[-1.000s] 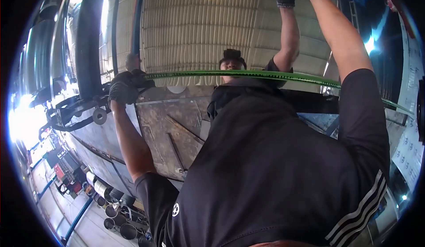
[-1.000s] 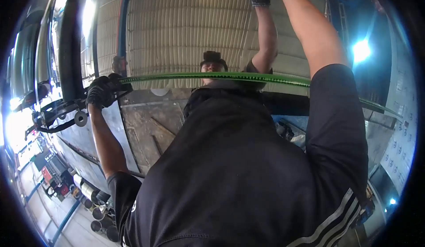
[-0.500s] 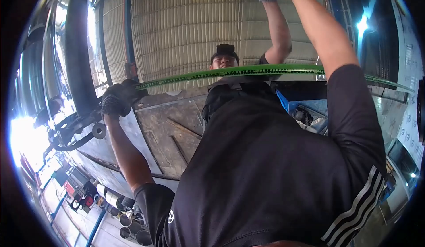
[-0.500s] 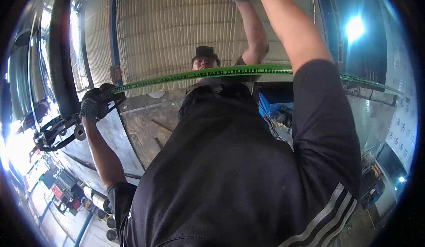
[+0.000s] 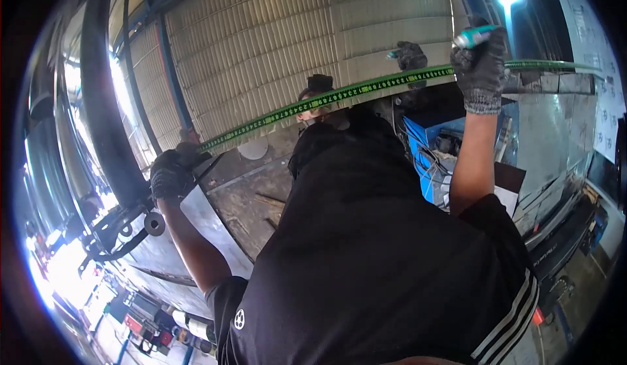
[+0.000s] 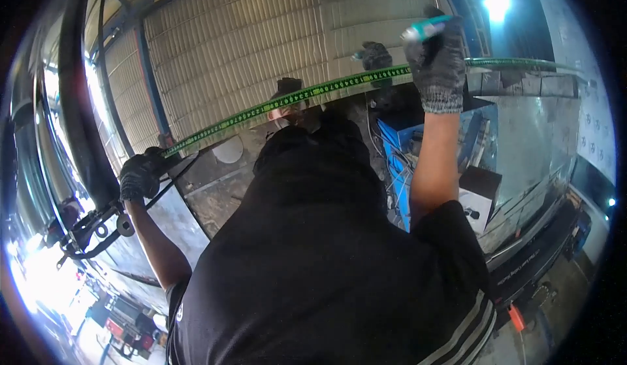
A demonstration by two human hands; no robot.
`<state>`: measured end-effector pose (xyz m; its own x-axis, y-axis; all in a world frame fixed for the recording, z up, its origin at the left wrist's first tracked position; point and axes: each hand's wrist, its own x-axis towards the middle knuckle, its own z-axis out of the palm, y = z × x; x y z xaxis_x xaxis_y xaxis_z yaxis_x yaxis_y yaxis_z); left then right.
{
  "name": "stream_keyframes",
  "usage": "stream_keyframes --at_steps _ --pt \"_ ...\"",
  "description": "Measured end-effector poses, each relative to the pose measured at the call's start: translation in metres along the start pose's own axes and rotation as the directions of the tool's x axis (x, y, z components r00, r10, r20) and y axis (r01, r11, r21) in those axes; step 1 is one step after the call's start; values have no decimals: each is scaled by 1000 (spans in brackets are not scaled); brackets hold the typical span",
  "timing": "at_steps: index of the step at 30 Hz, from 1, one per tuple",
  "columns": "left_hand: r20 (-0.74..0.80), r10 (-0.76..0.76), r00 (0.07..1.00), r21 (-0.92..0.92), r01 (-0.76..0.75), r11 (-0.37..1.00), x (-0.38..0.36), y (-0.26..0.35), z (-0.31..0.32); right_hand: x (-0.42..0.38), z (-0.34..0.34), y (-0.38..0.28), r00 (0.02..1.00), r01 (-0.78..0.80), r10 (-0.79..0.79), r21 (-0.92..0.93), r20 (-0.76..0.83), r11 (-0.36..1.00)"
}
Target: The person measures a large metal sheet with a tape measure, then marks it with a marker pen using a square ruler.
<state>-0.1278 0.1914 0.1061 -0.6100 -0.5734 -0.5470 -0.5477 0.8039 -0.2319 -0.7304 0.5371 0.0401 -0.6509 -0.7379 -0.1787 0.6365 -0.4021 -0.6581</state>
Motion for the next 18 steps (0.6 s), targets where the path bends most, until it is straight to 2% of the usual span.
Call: stream_keyframes --at_steps 2,3,6,10,12,14,15,17,18 --pt "-10 -3 1000 13 3 1000 -1 3 -2 -36 34 6 978 161 -174 -110 -118 981" --pt "-14 -8 1000 17 8 1000 -2 5 -2 -40 35 8 956 144 -174 -137 -236 980" --pt "-39 -51 998 18 52 999 -4 7 -2 -49 23 10 968 118 -143 -129 -206 985" --pt "-72 -66 995 36 68 997 -11 -9 28 -38 11 11 946 145 -202 -228 -254 963" --pt "-94 -63 994 44 67 997 -12 -5 36 -28 7 10 936 148 -202 -198 -288 969" --pt "-201 -147 969 -100 129 987 -19 2 37 -17 5 12 917 176 -256 -264 -305 948" --pt "-191 -152 970 -91 137 986 -20 1 41 -10 -10 15 938 166 -232 -254 -257 953" --pt "-177 -170 970 30 178 984 -17 -4 41 -2 -15 25 943 129 -195 -245 -271 961" --pt "-168 -173 971 31 181 983 -17 -4 41 -2 -17 29 945 101 -171 -249 -280 963"
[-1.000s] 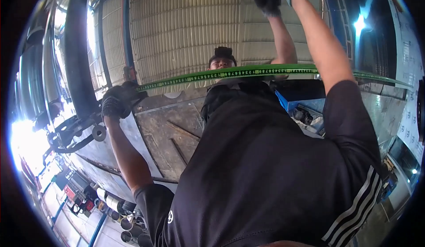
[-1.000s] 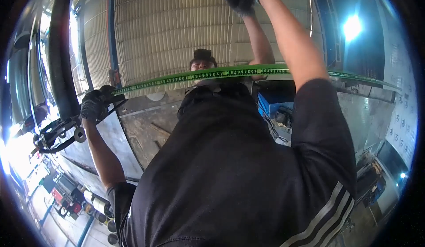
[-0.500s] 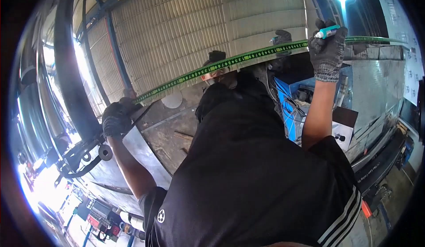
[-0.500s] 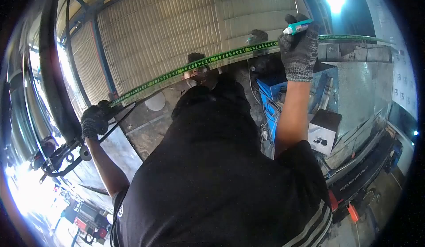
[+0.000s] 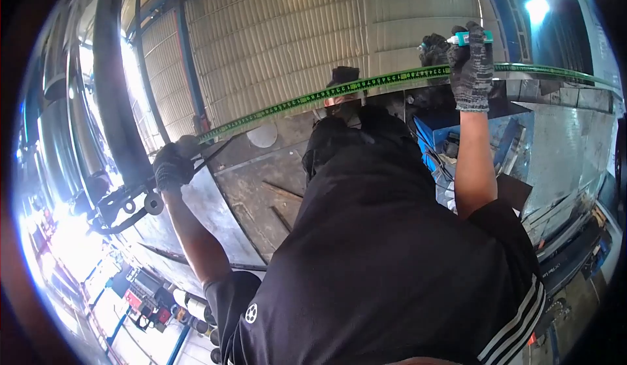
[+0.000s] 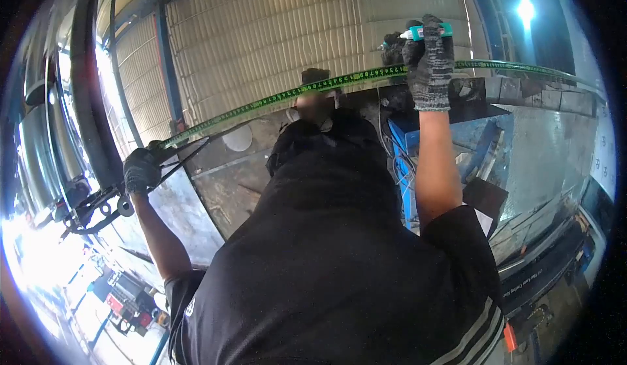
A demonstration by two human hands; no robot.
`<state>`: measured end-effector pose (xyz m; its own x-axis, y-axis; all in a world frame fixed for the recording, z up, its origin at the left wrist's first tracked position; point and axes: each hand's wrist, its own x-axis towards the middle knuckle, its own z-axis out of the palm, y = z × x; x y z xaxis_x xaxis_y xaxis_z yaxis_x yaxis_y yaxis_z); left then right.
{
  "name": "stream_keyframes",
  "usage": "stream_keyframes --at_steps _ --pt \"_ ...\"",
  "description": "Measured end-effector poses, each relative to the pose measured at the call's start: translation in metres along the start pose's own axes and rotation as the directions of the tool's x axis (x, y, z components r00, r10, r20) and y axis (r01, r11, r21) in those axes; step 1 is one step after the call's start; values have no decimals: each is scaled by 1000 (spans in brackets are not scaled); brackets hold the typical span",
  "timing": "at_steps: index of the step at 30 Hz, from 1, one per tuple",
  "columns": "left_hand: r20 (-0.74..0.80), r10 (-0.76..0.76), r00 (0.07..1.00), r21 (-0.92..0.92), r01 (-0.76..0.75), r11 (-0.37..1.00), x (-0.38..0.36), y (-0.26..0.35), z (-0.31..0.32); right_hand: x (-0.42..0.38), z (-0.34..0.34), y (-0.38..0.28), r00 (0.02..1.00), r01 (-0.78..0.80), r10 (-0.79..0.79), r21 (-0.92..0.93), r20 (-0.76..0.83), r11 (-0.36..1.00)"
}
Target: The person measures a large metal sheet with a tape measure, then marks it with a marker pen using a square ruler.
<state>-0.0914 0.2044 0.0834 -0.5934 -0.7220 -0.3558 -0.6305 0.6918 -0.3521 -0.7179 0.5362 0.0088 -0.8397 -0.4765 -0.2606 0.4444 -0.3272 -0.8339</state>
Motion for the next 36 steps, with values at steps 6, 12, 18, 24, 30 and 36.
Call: stream_keyframes --at_steps 6,12,18,24,30,36 --pt "5 -18 1000 -43 18 999 -2 -2 9 -3 -2 19 999 -44 44 -65 -1 997" --pt "321 207 924 81 -244 966 34 53 -76 -4 4 25 999 -44 44 -19 -3 999" --pt "301 263 917 -173 -219 960 72 46 -63 4 -5 29 1000 -28 29 -86 12 996" --pt "263 301 917 -411 -175 894 66 19 -52 4 -9 34 993 -111 117 -128 35 986" --pt "234 338 912 -631 -122 766 48 30 -48 2 -9 29 985 -156 166 -149 56 976" --pt "125 284 951 -686 -124 717 35 63 -76 3 -10 33 991 -103 118 -200 65 974"
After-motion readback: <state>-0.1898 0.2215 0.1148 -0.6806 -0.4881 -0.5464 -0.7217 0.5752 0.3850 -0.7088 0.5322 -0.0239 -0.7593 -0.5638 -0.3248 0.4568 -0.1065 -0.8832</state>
